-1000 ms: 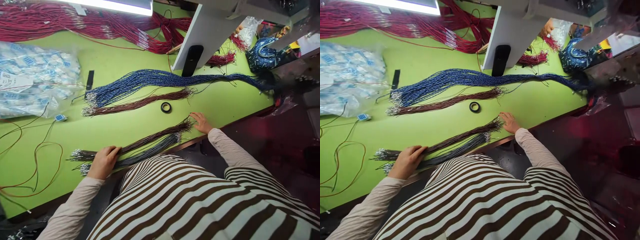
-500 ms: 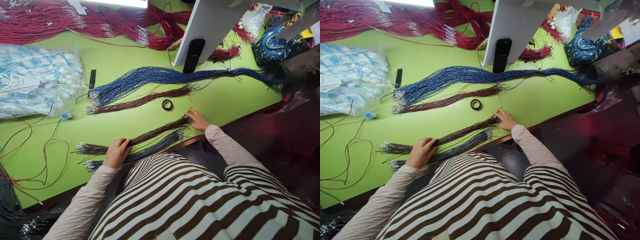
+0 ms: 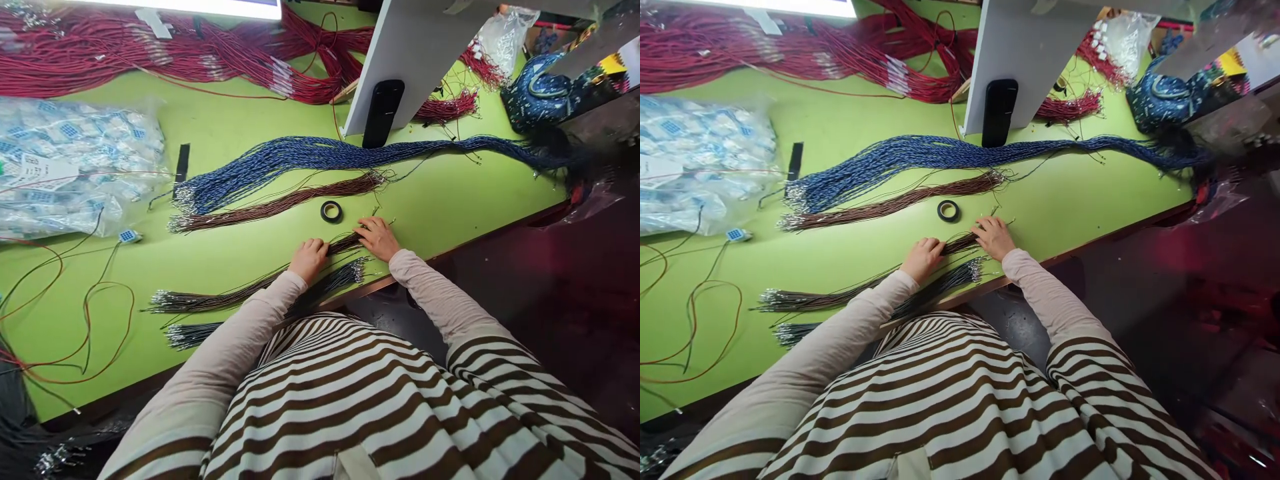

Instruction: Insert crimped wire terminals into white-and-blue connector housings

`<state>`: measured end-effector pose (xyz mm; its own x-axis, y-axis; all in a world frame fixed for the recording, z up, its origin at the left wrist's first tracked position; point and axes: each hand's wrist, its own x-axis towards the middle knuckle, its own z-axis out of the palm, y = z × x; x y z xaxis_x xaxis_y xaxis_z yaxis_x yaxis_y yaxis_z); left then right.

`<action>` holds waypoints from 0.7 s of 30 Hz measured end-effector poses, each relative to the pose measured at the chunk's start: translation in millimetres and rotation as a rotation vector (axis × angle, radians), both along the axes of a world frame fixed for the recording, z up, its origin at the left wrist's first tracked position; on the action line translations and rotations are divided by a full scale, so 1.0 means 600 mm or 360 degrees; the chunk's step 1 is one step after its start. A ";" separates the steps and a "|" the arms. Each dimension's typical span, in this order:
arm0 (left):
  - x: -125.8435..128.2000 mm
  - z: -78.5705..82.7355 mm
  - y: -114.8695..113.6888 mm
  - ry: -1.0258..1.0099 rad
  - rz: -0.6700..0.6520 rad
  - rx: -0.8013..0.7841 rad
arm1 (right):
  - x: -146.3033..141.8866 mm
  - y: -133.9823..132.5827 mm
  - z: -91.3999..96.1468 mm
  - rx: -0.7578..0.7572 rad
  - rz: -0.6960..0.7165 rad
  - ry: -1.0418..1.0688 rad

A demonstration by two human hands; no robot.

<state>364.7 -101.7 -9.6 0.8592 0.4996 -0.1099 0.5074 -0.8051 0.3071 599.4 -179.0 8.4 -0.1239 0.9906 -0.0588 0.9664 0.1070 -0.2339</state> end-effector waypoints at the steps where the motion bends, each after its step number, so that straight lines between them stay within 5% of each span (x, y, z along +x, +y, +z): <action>1: 0.005 -0.002 0.004 0.0010 0.0011 0.0002 | -0.011 -0.007 0.001 0.0054 0.0043 0.0024; 5: 0.010 -0.006 0.015 0.0042 -0.0012 -0.0003 | -0.074 -0.047 -0.010 0.0015 0.0369 0.0128; 9: 0.000 0.000 0.017 0.0069 -0.0040 0.0002 | -0.112 -0.086 -0.028 -0.0036 0.0245 0.0095; 13: -0.011 0.010 0.015 0.0083 -0.0012 0.0013 | -0.088 -0.107 -0.035 0.0020 0.0249 0.0332; 18: 0.025 0.021 0.003 0.0070 -0.0019 -0.0001 | -0.027 -0.085 -0.020 0.0269 -0.0129 0.0370; 21: 0.062 0.025 -0.003 0.0096 -0.0038 -0.0031 | -0.019 -0.047 -0.006 0.0205 0.0084 0.0150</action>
